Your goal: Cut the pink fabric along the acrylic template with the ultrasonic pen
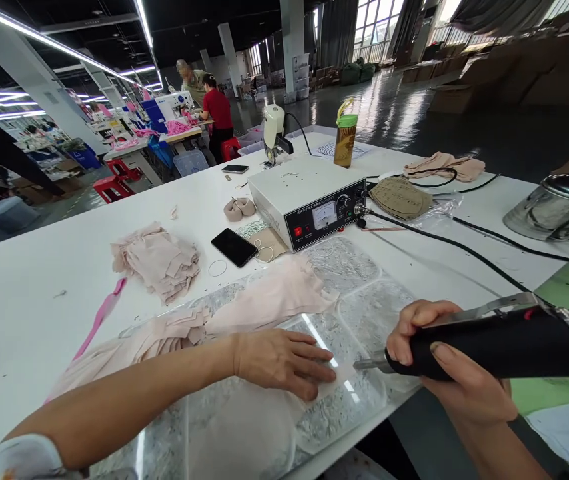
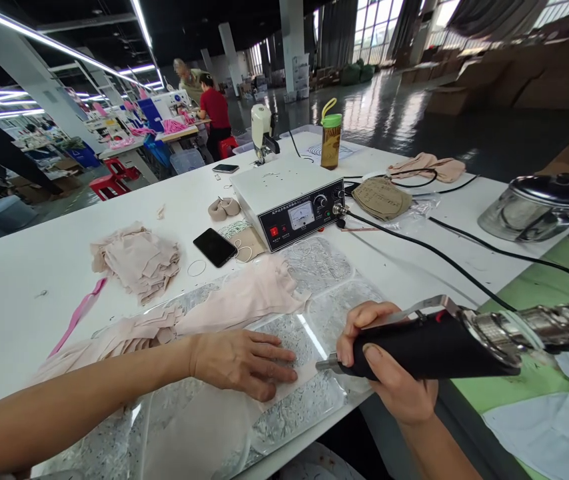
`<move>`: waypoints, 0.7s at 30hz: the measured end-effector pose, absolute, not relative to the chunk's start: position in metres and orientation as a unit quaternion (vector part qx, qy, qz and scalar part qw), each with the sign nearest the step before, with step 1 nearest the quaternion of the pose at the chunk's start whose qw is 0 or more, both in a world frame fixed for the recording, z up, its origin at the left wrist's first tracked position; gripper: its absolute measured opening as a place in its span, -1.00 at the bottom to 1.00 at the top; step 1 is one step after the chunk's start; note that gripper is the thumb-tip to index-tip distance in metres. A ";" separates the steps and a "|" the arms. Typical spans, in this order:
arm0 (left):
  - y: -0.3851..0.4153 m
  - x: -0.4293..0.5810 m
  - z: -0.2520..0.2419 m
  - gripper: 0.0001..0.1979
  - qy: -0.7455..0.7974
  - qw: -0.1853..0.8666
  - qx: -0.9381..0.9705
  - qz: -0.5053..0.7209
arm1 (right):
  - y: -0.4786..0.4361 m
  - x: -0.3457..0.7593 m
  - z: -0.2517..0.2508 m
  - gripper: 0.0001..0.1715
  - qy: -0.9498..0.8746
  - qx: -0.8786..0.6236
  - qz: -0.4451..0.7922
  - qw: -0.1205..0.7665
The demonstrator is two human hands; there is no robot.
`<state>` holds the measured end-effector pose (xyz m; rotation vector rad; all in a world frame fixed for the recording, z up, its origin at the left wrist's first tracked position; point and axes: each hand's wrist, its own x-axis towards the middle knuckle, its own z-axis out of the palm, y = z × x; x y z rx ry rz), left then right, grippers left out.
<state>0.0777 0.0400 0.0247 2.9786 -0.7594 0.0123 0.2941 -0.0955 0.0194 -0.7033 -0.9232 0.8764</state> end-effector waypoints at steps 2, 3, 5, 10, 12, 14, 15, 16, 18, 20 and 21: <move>0.042 0.078 0.024 -0.66 -0.251 0.035 0.967 0.003 | -0.096 0.295 0.018 -0.87 -0.421 -0.324 0.402 0.746; 0.042 0.078 0.023 -0.66 -0.252 0.035 0.967 0.002 | -0.097 0.295 0.018 -0.87 -0.419 -0.326 0.403 0.746; 0.043 0.078 0.022 -0.66 -0.253 0.038 0.967 -0.006 | -0.098 0.295 0.017 -0.87 -0.414 -0.328 0.402 0.747; 0.045 0.080 0.023 -0.66 -0.245 0.068 0.966 -0.047 | -0.098 0.293 0.018 -0.86 -0.409 -0.336 0.396 0.750; 0.045 0.081 0.024 -0.69 -0.237 0.082 0.966 -0.058 | -0.098 0.292 0.018 -0.86 -0.410 -0.336 0.394 0.751; 0.045 0.082 0.025 -0.73 -0.231 0.091 0.967 -0.059 | -0.098 0.290 0.019 -0.86 -0.413 -0.335 0.389 0.752; 0.045 0.082 0.025 -0.75 -0.229 0.093 0.967 -0.057 | -0.099 0.290 0.019 -0.86 -0.415 -0.335 0.387 0.752; 0.045 0.082 0.025 -0.76 -0.227 0.097 0.968 -0.055 | -0.100 0.289 0.018 -0.86 -0.418 -0.335 0.383 0.753; 0.046 0.082 0.025 -0.79 -0.221 0.110 0.967 -0.059 | -0.102 0.289 0.018 -0.85 -0.421 -0.337 0.377 0.753; 0.046 0.082 0.025 -0.81 -0.213 0.136 0.965 -0.075 | -0.104 0.288 0.018 -0.84 -0.420 -0.341 0.373 0.754; 0.047 0.082 0.024 -0.81 -0.208 0.150 0.963 -0.087 | -0.104 0.288 0.018 -0.84 -0.419 -0.344 0.372 0.753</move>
